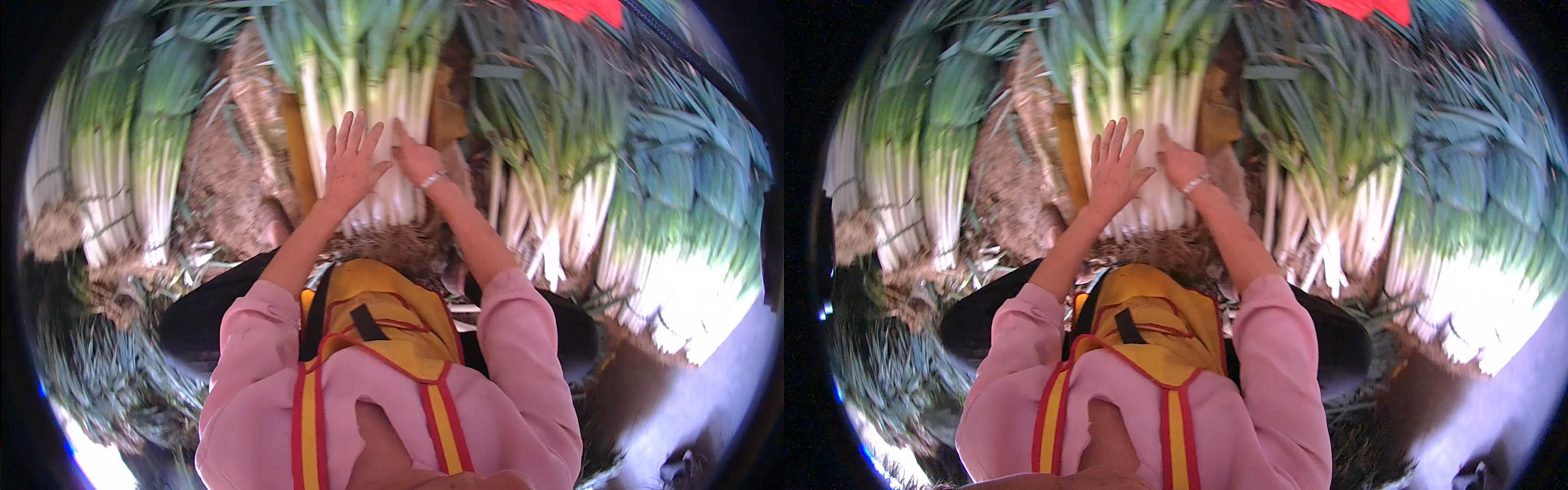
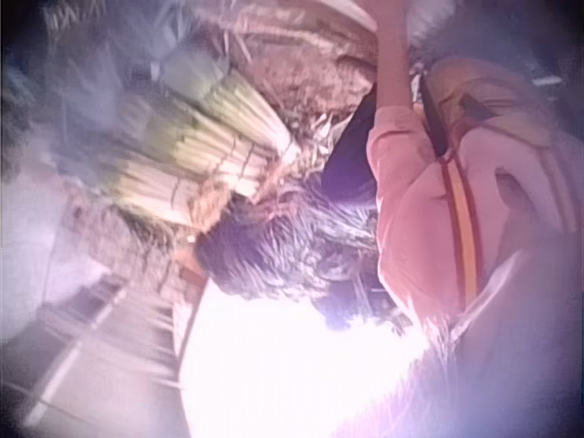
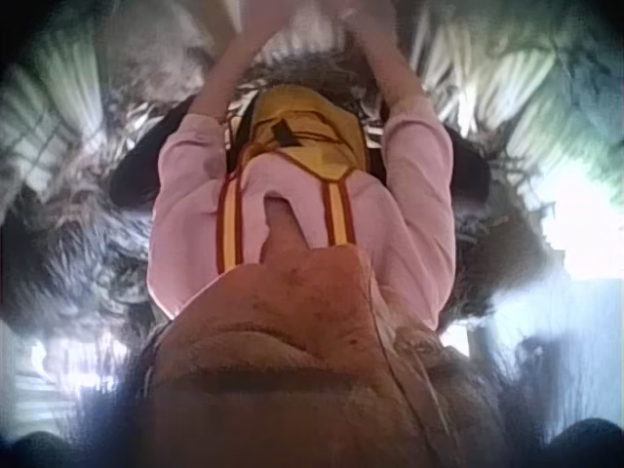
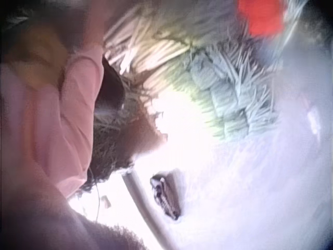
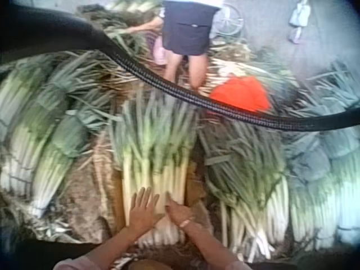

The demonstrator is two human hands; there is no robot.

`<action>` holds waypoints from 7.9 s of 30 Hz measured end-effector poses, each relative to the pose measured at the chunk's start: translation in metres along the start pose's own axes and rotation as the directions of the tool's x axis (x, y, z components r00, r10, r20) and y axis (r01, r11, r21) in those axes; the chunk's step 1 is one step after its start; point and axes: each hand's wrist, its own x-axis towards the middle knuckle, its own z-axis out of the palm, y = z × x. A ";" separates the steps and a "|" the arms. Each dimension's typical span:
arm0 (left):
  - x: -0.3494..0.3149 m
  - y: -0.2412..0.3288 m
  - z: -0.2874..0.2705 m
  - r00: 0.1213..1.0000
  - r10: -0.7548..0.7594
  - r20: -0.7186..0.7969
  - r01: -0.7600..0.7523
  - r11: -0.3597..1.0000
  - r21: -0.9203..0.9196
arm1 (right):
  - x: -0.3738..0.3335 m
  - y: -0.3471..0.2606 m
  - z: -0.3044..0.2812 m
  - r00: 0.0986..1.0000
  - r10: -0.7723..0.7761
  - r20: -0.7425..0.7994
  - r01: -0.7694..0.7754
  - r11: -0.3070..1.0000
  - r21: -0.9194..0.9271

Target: The person gathers green onions into a bundle, aligns the roots, and ties them together using a thin strip. The person repeats this process to form multiple bundles and places them on the floor.

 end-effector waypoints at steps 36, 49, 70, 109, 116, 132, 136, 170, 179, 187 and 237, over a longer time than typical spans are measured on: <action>0.051 0.274 0.001 0.620 0.466 0.631 0.612 -0.791 -0.017 | -0.141 0.127 -0.199 0.812 0.398 0.426 -0.558 0.319 0.766; -0.047 0.187 -0.032 0.517 0.288 0.806 0.798 -0.503 -0.331 | -0.133 0.067 -0.108 0.814 0.526 0.249 -0.357 0.114 0.927; -0.138 0.189 -0.119 0.618 0.306 0.725 0.786 -0.283 -0.550 | -0.201 0.005 -0.075 0.729 0.641 0.240 -0.255 -0.071 0.964; -0.041 0.194 -0.214 0.900 0.312 0.305 -0.090 0.816 -0.571 | -0.238 -0.006 -0.218 0.336 0.609 -0.718 0.749 0.289 0.596; 0.051 0.183 -0.126 0.885 0.263 0.384 0.176 0.574 -0.800 | -0.159 -0.004 -0.294 0.081 0.322 -0.943 0.565 0.765 0.309; -0.040 0.097 0.045 0.751 -0.414 0.514 0.660 0.456 -0.598 | 0.049 0.034 0.022 0.848 0.012 -0.530 0.235 0.888 0.396; -0.041 0.083 0.009 0.796 -0.319 0.514 0.572 0.674 -0.467 | 0.039 0.021 0.034 0.865 0.124 -0.485 0.181 0.826 0.534; 0.202 0.002 0.049 0.811 0.528 0.250 -0.583 0.766 0.272 | -0.033 0.212 0.016 0.836 0.213 -0.506 -0.242 0.970 0.008; 0.212 0.003 0.038 0.773 0.499 0.392 -0.623 0.712 0.323 | -0.069 0.175 -0.161 0.961 0.259 0.097 -0.192 0.374 0.907; 0.198 -0.011 0.024 0.879 0.423 0.219 -0.470 0.845 0.256 | -0.129 0.087 -0.292 0.984 0.146 -0.104 0.104 0.006 0.995; 0.137 -0.011 0.032 0.792 0.600 0.109 -0.607 0.794 0.035 | 0.076 0.033 -0.046 0.987 -0.103 -0.122 0.041 0.903 -0.427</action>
